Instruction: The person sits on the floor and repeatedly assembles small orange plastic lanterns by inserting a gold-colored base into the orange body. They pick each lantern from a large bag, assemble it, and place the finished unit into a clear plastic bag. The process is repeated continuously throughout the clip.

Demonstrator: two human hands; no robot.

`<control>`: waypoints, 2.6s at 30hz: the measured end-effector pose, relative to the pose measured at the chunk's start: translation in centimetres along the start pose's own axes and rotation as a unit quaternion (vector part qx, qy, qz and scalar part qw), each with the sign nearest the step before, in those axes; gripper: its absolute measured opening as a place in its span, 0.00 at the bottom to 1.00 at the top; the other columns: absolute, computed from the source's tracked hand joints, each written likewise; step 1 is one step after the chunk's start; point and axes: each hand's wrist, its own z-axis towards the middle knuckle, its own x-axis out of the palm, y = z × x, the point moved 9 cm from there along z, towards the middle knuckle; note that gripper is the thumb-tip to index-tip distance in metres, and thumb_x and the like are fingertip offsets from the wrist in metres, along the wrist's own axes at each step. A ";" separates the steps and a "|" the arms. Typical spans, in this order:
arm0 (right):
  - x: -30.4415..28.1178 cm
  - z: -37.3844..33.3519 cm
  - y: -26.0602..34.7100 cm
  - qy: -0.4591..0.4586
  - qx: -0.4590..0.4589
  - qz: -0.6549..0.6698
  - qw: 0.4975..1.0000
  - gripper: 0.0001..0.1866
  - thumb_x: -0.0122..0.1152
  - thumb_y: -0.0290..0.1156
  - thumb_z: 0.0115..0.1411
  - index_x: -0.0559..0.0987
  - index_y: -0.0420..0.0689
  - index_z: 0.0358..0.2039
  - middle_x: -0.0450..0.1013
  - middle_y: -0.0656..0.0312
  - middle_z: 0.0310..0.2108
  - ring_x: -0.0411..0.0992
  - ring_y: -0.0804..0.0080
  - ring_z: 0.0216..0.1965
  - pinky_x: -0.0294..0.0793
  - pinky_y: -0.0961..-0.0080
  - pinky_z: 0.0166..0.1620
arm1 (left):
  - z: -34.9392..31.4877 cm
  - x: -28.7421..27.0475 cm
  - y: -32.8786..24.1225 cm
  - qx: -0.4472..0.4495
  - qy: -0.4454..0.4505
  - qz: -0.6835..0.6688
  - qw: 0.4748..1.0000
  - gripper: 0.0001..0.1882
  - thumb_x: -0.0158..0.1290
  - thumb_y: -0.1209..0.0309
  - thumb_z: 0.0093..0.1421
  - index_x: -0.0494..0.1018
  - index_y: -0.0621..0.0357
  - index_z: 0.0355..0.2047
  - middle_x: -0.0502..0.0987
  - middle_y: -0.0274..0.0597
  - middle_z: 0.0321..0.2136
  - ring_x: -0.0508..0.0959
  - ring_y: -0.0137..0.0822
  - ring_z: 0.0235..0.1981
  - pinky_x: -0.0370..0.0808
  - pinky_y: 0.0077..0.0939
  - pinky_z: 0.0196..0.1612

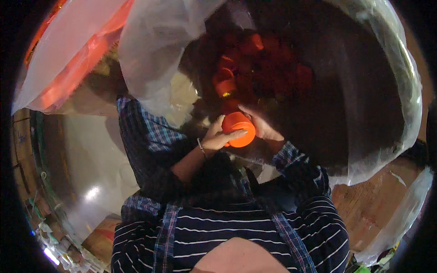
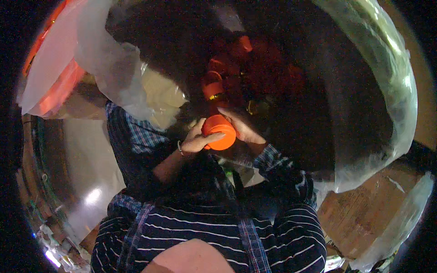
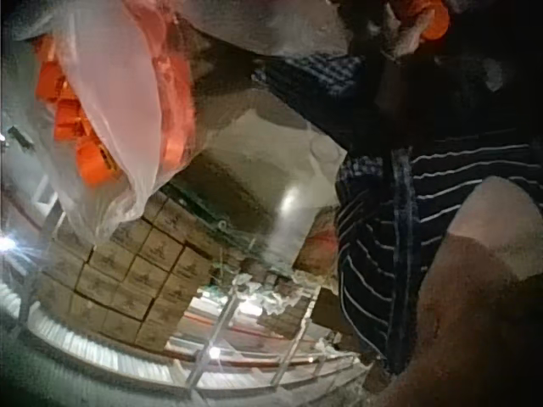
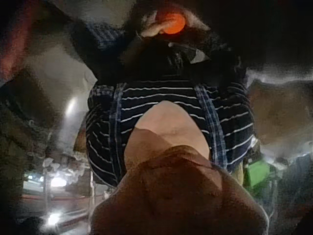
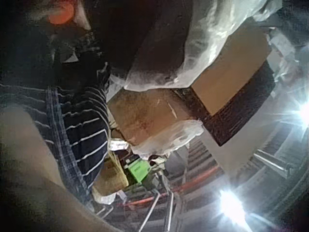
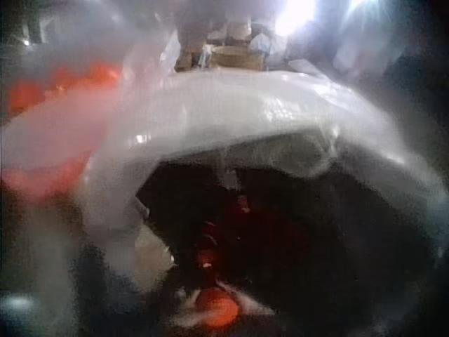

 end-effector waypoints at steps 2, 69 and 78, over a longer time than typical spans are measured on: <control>-2.4 1.1 -1.5 -0.020 0.010 -0.025 0.999 0.18 0.58 0.37 0.65 0.76 0.44 0.53 0.76 0.60 0.49 0.74 0.66 0.46 0.73 0.70 0.46 | -0.4 0.5 0.6 -0.016 0.014 -0.035 0.999 0.27 0.68 0.59 0.53 0.73 0.63 0.47 0.79 0.41 0.44 0.77 0.31 0.46 0.74 0.29 0.50; 11.8 -14.0 -1.7 -0.211 -0.239 0.020 0.948 0.25 0.46 0.49 0.70 0.72 0.41 0.53 0.74 0.59 0.46 0.73 0.72 0.45 0.72 0.74 0.50 | -14.4 1.3 -11.8 0.342 0.058 0.014 0.938 0.28 0.62 0.68 0.59 0.63 0.63 0.56 0.74 0.47 0.48 0.76 0.36 0.50 0.73 0.31 0.52; 12.5 -14.4 -0.3 -0.276 -0.423 -0.221 0.834 0.19 0.45 0.40 0.69 0.71 0.37 0.51 0.70 0.57 0.45 0.70 0.66 0.46 0.68 0.73 0.51 | -13.2 0.0 -9.8 0.254 -0.069 -0.116 0.958 0.18 0.55 0.58 0.65 0.76 0.62 0.41 0.79 0.49 0.39 0.80 0.34 0.39 0.75 0.27 0.41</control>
